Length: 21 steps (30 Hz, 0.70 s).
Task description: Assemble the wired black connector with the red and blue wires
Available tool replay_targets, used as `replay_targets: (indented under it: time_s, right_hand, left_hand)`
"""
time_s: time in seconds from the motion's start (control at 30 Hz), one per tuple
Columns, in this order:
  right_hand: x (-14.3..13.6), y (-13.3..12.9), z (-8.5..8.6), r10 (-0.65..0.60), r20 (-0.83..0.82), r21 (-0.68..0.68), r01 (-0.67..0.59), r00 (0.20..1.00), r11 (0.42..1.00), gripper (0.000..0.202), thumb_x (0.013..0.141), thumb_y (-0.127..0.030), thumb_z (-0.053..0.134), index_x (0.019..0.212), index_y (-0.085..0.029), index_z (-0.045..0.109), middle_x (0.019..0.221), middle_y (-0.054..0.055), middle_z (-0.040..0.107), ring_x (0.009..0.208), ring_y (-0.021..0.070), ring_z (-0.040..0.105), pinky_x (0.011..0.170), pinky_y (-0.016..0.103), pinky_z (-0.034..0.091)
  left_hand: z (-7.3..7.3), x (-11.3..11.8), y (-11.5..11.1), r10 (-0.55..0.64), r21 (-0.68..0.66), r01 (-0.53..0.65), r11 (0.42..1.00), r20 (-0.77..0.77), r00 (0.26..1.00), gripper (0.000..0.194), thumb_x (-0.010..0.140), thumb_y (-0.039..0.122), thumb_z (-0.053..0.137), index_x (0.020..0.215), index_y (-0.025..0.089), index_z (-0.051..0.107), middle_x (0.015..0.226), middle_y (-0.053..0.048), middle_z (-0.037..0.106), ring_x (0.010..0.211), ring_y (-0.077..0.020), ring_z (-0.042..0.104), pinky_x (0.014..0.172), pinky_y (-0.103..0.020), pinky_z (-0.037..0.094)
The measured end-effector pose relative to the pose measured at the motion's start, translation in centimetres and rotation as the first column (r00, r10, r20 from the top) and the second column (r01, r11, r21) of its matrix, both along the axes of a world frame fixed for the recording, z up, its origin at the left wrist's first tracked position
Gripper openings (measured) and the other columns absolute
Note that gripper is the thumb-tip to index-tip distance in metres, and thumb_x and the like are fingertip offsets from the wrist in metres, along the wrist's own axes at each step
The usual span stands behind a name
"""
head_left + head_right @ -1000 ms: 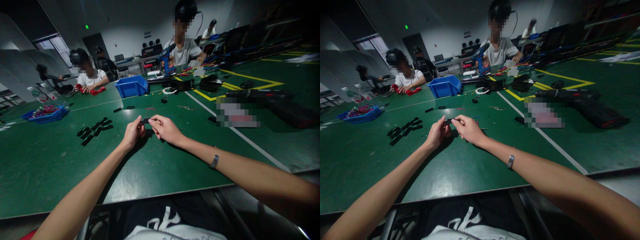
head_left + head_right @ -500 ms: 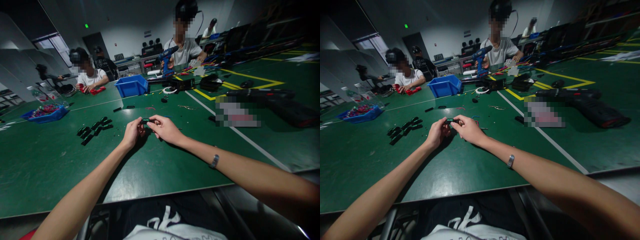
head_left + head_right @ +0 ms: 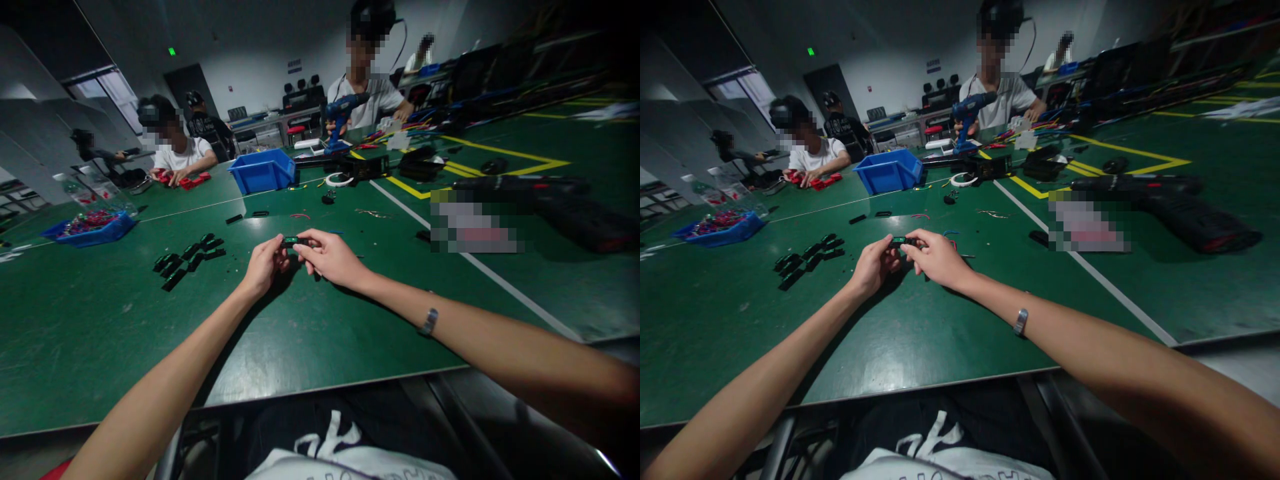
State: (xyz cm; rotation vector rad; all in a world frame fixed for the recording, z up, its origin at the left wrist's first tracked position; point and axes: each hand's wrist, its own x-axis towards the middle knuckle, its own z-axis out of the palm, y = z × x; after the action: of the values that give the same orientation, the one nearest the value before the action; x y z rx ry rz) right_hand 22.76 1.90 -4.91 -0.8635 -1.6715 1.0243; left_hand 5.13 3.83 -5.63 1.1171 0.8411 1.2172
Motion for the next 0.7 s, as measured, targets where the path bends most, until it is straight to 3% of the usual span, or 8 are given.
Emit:
replay_targets:
  time_s: [0.7]
  right_hand:
    - [-0.12, -0.38, 0.47, 0.028, 0.012, -0.038, -0.028, 1.000, 0.999, 0.030, 0.093, -0.034, 0.064, 0.115, -0.014, 0.062, 0.077, -0.001, 0.062, 0.051, 0.0079, 0.058, 0.043, 0.018, 0.042]
  left_hand:
    - [0.26, 0.31, -0.18, 0.038, 0.031, -0.038, 0.999, 0.009, 0.999, 0.049, 0.085, 0.055, 0.069, 0.062, 0.017, 0.049, 0.051, 0.004, 0.046, 0.042, -0.0077, 0.044, 0.042, -0.022, 0.034]
